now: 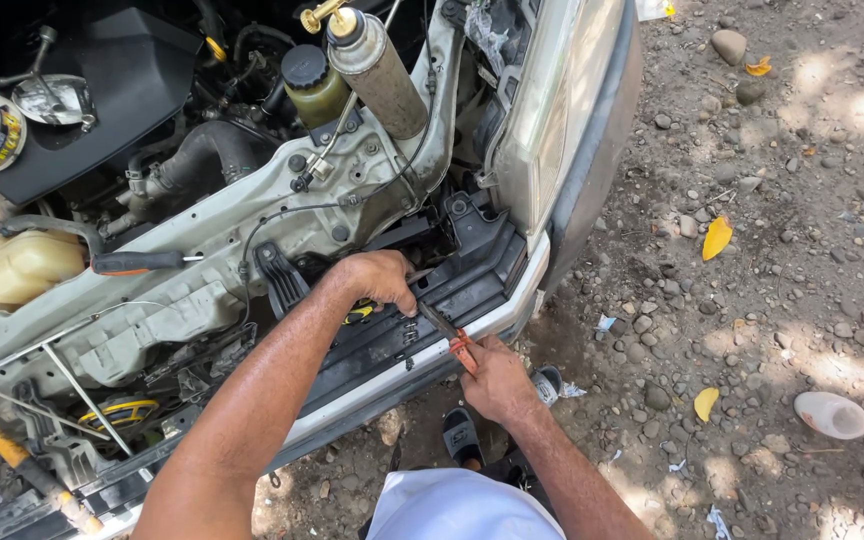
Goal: The person works at the open front end of a car, using pliers and a screwdriver to pry and adjust clips and fasteners on the black plastic bumper and grille trim. They hold a spray can in one hand while working, and at one point use two pairs of pliers together on a component.
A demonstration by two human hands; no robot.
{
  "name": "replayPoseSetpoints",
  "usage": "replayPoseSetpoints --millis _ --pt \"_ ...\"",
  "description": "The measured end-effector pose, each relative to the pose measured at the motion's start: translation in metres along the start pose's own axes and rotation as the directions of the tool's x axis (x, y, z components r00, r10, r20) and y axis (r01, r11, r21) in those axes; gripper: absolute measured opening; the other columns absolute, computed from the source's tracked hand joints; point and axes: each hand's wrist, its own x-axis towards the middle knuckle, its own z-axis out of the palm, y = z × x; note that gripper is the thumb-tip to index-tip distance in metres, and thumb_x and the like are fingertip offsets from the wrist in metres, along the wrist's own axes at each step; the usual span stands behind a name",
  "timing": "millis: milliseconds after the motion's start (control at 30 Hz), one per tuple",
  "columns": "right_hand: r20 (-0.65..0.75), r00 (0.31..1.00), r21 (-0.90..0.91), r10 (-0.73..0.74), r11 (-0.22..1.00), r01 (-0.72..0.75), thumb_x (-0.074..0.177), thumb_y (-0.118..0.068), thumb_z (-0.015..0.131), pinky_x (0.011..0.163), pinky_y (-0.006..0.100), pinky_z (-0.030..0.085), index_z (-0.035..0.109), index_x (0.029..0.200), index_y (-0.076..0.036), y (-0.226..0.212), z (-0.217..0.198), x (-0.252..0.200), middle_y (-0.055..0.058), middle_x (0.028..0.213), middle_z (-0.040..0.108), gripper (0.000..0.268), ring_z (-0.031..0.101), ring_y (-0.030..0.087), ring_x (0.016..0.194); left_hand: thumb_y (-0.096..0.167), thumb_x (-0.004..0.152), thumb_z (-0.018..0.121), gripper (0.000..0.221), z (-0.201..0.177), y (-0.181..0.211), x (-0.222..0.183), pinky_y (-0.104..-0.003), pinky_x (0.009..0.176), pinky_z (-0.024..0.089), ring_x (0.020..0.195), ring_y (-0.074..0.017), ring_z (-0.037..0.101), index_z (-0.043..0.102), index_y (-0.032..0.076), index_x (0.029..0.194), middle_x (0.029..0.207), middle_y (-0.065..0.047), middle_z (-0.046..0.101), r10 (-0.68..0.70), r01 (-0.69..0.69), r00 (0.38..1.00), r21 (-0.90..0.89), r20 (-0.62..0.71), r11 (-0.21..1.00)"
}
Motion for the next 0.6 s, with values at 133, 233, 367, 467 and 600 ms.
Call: replayPoseSetpoints --millis 133,233,367,467,600 --pt "0.014 1.000 0.017 0.026 1.000 -0.026 0.080 -0.009 0.065 0.097 0.048 0.052 0.068 0.118 -0.006 -0.005 -0.001 -0.001 0.021 0.110 0.064 0.039 0.062 0.040 0.111 0.030 0.066 0.087 0.044 0.000 0.005 -0.004 -0.040 0.062 0.056 0.065 -0.0238 0.071 0.078 0.000 0.098 0.075 -0.012 0.074 -0.017 0.017 1.000 0.070 -0.002 0.997" --pt "0.076 0.993 0.023 0.088 0.996 -0.090 0.084 -0.010 0.064 0.098 0.046 0.052 0.069 0.108 -0.006 -0.012 -0.006 0.000 0.018 0.109 0.065 0.025 0.064 0.036 0.111 0.029 0.065 0.087 0.043 -0.001 0.006 -0.006 -0.039 0.065 0.056 0.068 -0.0245 0.071 0.079 0.003 0.098 0.076 -0.012 0.074 -0.017 0.018 1.000 0.066 -0.012 0.998" --pt "0.145 0.978 0.033 0.151 0.987 -0.157 0.085 -0.009 0.063 0.097 0.044 0.054 0.067 0.102 -0.006 -0.021 -0.017 -0.001 0.016 0.109 0.064 0.018 0.066 0.033 0.109 0.030 0.066 0.087 0.047 0.003 -0.002 -0.002 -0.038 0.068 0.056 0.072 -0.0240 0.071 0.078 0.003 0.103 0.081 -0.012 0.076 0.017 -0.014 0.999 0.096 -0.038 0.995" --pt "0.208 0.958 0.076 0.197 0.973 -0.217 0.083 -0.009 0.062 0.095 0.043 0.055 0.068 0.106 -0.007 -0.032 -0.030 -0.002 0.016 0.108 0.067 0.024 0.067 0.032 0.105 0.027 0.063 0.087 0.053 0.008 -0.014 -0.002 -0.036 0.069 0.057 0.073 -0.0221 0.072 0.075 0.006 0.110 0.083 -0.010 0.077 0.087 -0.088 0.992 -0.010 -0.095 0.996" --pt "0.422 0.858 0.255 0.292 0.870 -0.422 0.080 -0.006 0.062 0.094 0.036 0.055 0.069 0.120 -0.010 -0.016 -0.030 -0.011 0.015 0.108 0.075 0.041 0.071 0.025 0.103 0.026 0.064 0.085 0.054 0.003 -0.006 -0.011 -0.039 0.063 0.055 0.067 -0.0242 0.067 0.075 0.007 0.114 0.082 -0.011 0.075 0.055 -0.057 0.998 -0.055 -0.027 0.997"
